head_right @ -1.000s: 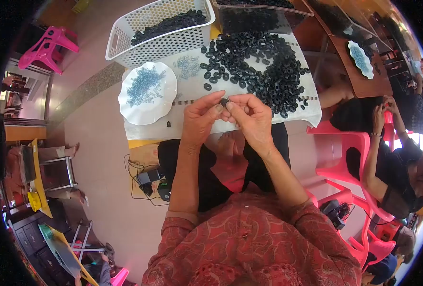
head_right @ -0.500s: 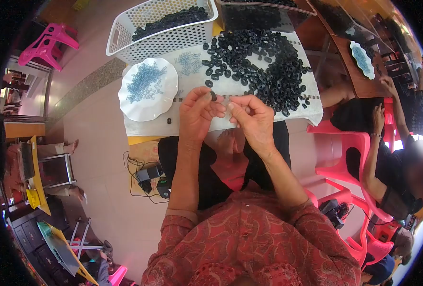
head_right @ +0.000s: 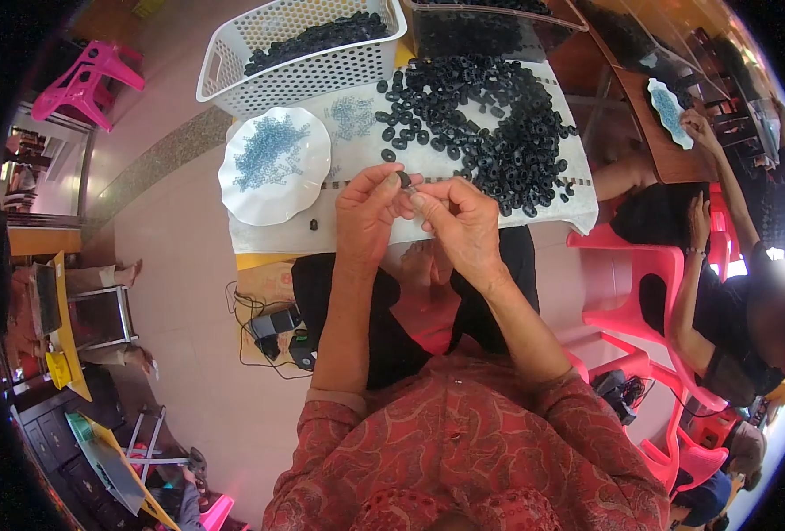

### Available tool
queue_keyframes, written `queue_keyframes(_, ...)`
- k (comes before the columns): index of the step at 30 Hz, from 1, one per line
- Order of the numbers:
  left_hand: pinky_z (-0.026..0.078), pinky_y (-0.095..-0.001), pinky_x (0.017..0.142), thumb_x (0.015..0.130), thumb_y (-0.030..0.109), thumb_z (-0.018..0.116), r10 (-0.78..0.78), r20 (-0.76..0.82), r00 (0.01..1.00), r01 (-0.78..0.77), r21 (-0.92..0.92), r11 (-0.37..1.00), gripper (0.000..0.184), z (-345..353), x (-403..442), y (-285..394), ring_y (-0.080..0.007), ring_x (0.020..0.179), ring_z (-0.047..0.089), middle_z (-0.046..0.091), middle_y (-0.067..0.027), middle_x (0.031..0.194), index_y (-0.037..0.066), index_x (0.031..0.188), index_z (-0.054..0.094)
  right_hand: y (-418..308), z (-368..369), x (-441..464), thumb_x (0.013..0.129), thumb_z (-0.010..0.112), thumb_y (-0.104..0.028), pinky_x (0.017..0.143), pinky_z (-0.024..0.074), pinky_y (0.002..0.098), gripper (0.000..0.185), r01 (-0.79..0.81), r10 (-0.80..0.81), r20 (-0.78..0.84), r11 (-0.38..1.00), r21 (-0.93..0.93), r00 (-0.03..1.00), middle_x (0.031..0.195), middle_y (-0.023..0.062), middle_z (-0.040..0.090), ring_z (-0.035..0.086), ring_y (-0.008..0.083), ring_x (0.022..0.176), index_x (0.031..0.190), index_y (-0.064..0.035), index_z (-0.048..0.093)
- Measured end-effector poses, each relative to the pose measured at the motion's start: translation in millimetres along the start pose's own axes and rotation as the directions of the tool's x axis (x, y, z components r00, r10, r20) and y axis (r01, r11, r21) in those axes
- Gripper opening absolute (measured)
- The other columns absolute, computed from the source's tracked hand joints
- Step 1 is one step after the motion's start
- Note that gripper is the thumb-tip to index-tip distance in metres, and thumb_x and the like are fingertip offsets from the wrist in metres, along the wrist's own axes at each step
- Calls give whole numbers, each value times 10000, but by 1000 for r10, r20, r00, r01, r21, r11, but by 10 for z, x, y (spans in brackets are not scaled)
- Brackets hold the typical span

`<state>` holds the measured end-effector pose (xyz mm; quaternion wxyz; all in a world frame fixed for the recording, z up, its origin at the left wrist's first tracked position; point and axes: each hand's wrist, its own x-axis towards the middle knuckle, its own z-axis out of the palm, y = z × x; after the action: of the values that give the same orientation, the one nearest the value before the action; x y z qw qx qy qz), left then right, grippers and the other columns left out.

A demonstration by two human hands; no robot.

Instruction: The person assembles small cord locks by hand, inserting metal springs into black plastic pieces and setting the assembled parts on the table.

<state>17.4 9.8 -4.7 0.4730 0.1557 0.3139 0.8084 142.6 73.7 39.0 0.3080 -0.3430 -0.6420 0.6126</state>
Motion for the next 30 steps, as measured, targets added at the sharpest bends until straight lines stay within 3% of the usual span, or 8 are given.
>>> queue_keyframes(17, 521, -238, 637, 891, 41, 625, -14, 40, 999, 8, 159, 987, 160, 8, -27, -42, -111, 692, 621, 688, -93, 889, -10, 1041, 651, 77, -60, 36, 838, 698, -59, 519, 415, 196, 101, 51, -51, -15, 999, 15, 999, 709, 15, 633, 511, 32, 588, 808, 2, 623)
queue_keyframes(23, 525, -232, 615, 884, 43, 637, -122, 55, 991, 110, 193, 975, 155, -41, -38, 11, -111, 678, 618, 666, -58, 832, -11, 1026, 663, 32, -71, 17, 825, 715, -91, 504, 400, 187, 135, 128, -127, 14, 986, -109, 992, 671, 0, 634, 495, 11, 576, 781, -15, 613)
queue_keyframes(25, 535, -247, 620, 887, 30, 625, -119, 75, 990, 104, 177, 979, 168, -83, -33, -7, -130, 704, 627, 667, -76, 865, -19, 1046, 653, 81, -90, 27, 823, 716, -96, 501, 402, 194, 132, 117, -116, 17, 990, -80, 993, 674, 2, 626, 490, 19, 559, 785, -15, 620)
queue_keyframes(30, 567, -270, 651, 892, 18, 610, -127, 74, 989, 120, 82, 989, 189, -75, -16, -49, -158, 757, 652, 672, -104, 928, -28, 1073, 639, 1, -169, 67, 825, 698, -90, 521, 425, 239, 88, 255, -238, 97, 940, -226, 966, 710, 39, 596, 516, 86, 550, 820, -15, 653)
